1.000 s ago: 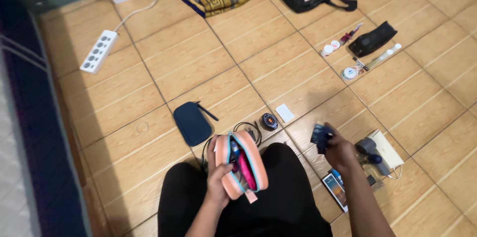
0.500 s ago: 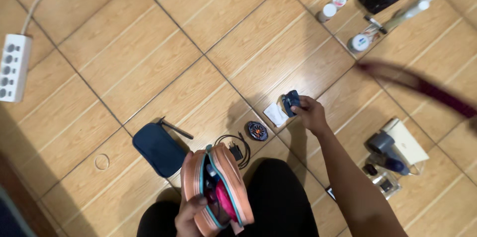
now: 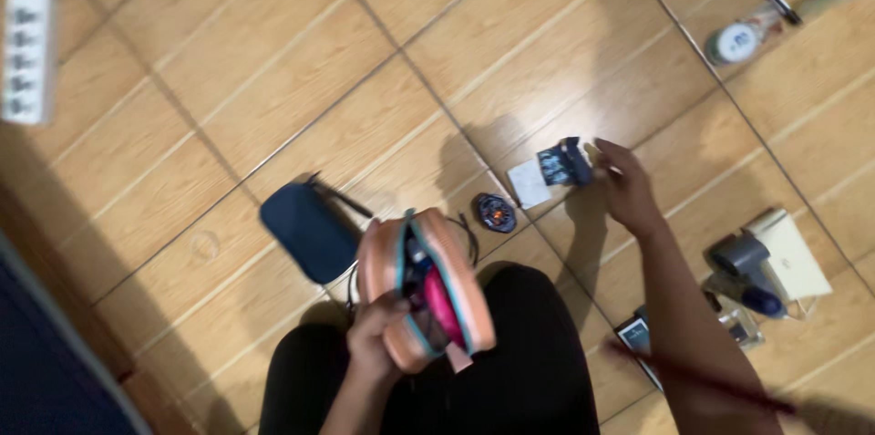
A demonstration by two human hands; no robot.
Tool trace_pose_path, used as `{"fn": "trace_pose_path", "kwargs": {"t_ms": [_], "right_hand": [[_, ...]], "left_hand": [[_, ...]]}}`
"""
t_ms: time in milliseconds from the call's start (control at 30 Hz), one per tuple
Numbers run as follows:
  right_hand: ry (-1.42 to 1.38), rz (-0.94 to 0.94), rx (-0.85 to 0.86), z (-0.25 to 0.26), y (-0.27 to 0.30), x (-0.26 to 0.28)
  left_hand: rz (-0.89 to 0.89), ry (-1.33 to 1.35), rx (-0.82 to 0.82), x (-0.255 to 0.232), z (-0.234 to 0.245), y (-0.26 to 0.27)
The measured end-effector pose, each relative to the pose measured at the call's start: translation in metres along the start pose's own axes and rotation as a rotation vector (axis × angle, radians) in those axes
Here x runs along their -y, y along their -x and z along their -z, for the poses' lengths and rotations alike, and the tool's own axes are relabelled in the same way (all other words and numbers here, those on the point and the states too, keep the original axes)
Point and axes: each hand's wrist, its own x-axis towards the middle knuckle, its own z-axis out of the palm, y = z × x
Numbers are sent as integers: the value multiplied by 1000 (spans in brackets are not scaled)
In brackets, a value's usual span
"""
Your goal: The person sits on the floor and packs a navy zippered pouch with charging cables and adapters, then fills a pink toiletry pouch with personal care items. They then place the pouches and other items into a black handbag and a backpack, arranging items inside.
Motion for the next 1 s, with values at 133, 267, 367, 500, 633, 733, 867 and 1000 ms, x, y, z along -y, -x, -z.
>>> {"fn": "trace_pose_path", "kwargs": {"t_ms": [133,267,367,500,633,733,867,1000], "right_hand": [[220,-48,-28,2,-19,39],[432,67,-186,5,22,145],[330,144,-194,-10,80,282],[301,310,67,-41,199,426],[480,323,20,-79,235,460],[676,319,-55,-88,244,465],[686,300,-35,-86,263,470],[545,400,-100,-88,270,459]], "left_hand": [[-71,84,19,-8,-14,7],[-98,106,-32,-7,-13,35],[-206,36,-68,-11,-19,63],[-285,60,-85,-3,-19,100],[-370,49,16,14,-11,136],[-384,41,69,18,-4,157],[-402,36,98,26,6,178],[-350,58,53,28,7,179]]}}
